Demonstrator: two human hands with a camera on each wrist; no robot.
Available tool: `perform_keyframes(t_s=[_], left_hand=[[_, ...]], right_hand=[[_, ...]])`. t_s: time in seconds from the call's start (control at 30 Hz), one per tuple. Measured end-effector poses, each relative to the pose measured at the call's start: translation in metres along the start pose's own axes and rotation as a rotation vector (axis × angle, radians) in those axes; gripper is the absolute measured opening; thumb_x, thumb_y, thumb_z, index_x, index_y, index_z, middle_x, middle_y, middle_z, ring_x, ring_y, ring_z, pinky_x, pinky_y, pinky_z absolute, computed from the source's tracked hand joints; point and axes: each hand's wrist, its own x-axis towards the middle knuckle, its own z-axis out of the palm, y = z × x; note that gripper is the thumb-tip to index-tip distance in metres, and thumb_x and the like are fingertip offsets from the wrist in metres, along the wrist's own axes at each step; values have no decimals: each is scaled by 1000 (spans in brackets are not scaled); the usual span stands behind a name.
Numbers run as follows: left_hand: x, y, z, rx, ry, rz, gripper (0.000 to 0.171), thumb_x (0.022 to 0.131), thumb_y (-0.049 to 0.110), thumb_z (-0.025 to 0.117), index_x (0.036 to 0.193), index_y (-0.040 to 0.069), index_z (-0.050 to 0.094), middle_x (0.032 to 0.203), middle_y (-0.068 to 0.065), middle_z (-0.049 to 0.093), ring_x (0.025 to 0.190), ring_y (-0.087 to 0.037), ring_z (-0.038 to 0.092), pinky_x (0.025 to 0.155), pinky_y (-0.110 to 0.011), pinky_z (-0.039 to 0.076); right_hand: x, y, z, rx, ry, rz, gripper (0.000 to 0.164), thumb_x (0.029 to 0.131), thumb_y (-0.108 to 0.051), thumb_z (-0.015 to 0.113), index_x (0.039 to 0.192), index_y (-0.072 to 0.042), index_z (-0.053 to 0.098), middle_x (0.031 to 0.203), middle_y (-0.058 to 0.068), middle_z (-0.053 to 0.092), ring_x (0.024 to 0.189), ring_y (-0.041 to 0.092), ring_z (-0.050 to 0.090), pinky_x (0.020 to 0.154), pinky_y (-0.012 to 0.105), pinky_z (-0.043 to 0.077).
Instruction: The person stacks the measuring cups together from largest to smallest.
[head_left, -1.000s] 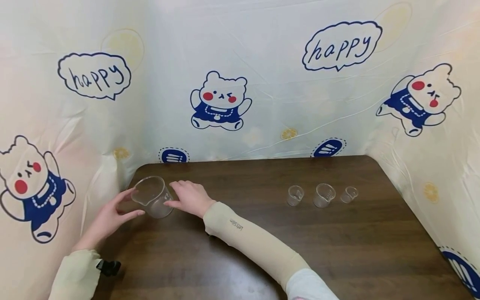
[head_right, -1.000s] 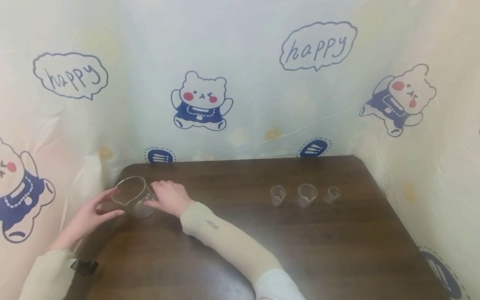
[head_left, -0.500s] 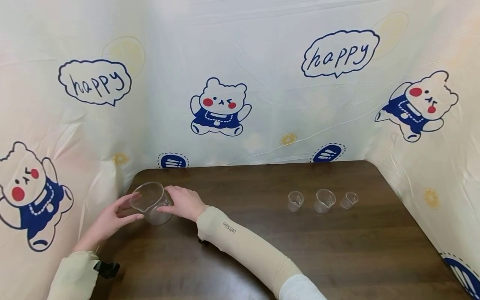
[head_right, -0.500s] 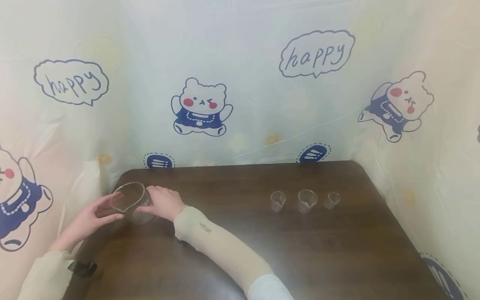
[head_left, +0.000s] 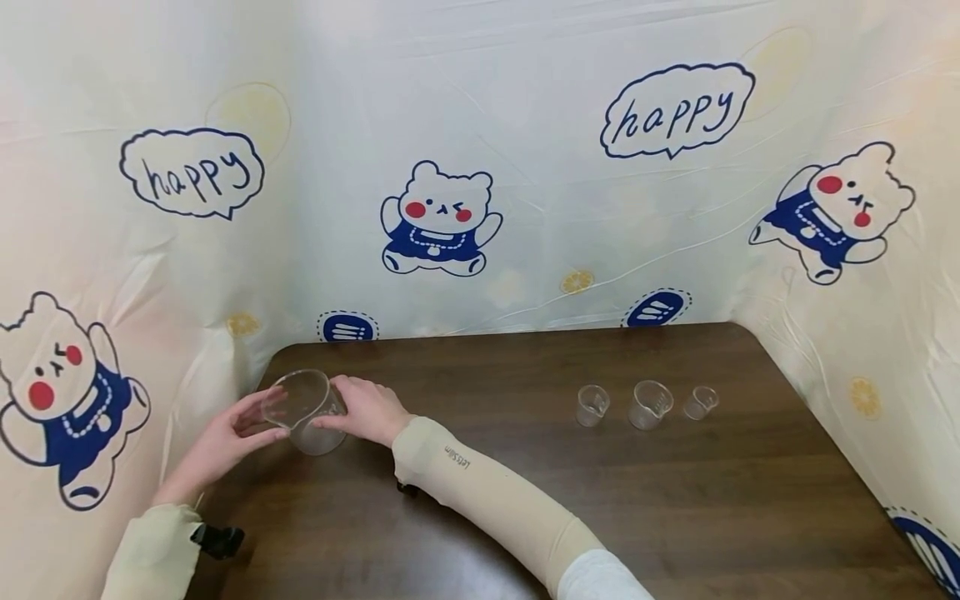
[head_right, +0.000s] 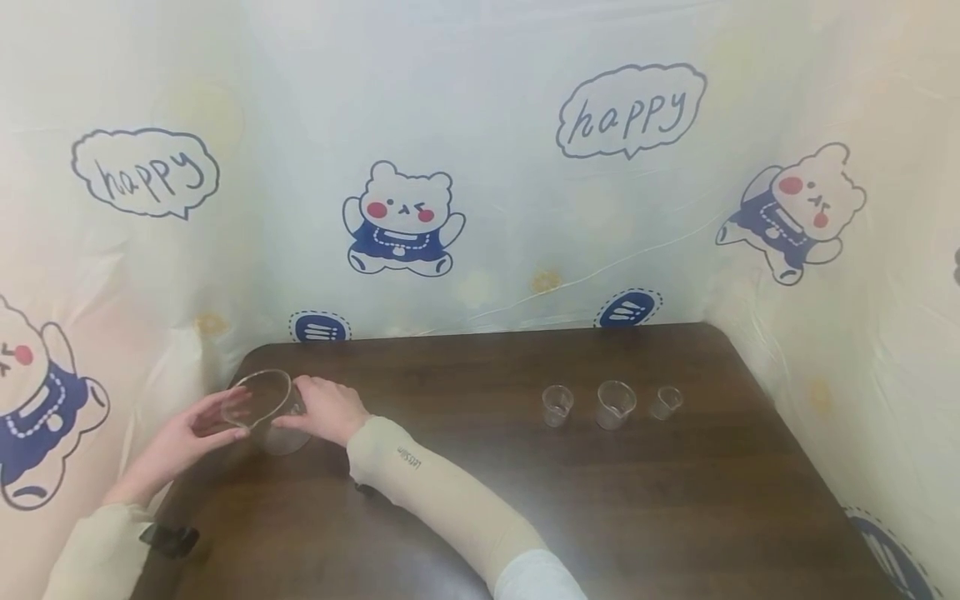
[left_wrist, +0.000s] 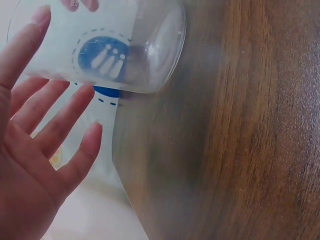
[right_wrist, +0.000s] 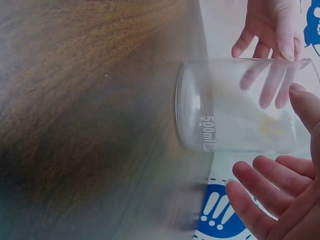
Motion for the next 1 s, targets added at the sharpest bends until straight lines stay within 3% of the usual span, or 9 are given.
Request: perform_keyframes(t_s=[0.13, 0.2, 0.5, 0.67, 0.9, 1.0], left_hand=[[0, -3, 0, -31, 2, 7, 66, 94, 4, 77, 151, -6, 46, 140, 13, 62, 103, 2, 68, 84, -11, 51], [0, -3, 0, -30, 3, 8, 66, 94, 4, 77, 151, -6, 46, 139, 15, 62, 102, 2, 68, 83, -11, 51], [2, 3, 4, -19, 21, -18, 67, 94, 8, 78, 151, -7, 46, 140, 4, 64, 100, 4, 68, 81, -12, 53], [4, 9, 6, -17, 25, -23, 66, 95, 11, 78, 151, -5, 47, 140, -9, 65, 99, -4, 71, 81, -14, 54], [8, 22, 11, -41, 44, 8, 63, 93, 7, 79, 149, -4, 50, 131, 21, 65, 99, 3, 69, 81, -13, 54], [9, 27, 14, -54, 49, 39, 60, 92, 3, 79, 145, -7, 53, 126, 26, 65, 97, 3, 70, 79, -14, 55]], right_hand=[[0, 0, 1, 24, 3, 0, 64, 91, -59, 75, 141, -24, 59, 125, -13, 68, 103, -1, 64, 84, 19, 53], [0, -1, 0, 32, 2, -3, 63, 91, -59, 75, 141, -23, 59, 125, -13, 68, 103, -1, 64, 83, 19, 53], [-5, -1, -6, 54, -6, -3, 63, 91, -57, 75, 140, -21, 60, 120, -11, 69, 97, -1, 63, 79, 17, 53], [-9, 1, -14, 71, -17, -17, 63, 91, -57, 75, 141, -21, 59, 121, -11, 68, 98, -2, 63, 80, 16, 53], [-17, 9, -29, 108, -5, -53, 63, 91, -57, 75, 142, -21, 60, 126, -11, 68, 108, 2, 65, 88, 20, 54], [-21, 14, -32, 122, -7, -57, 64, 91, -56, 76, 142, -22, 60, 130, -12, 67, 115, 4, 65, 93, 22, 53]])
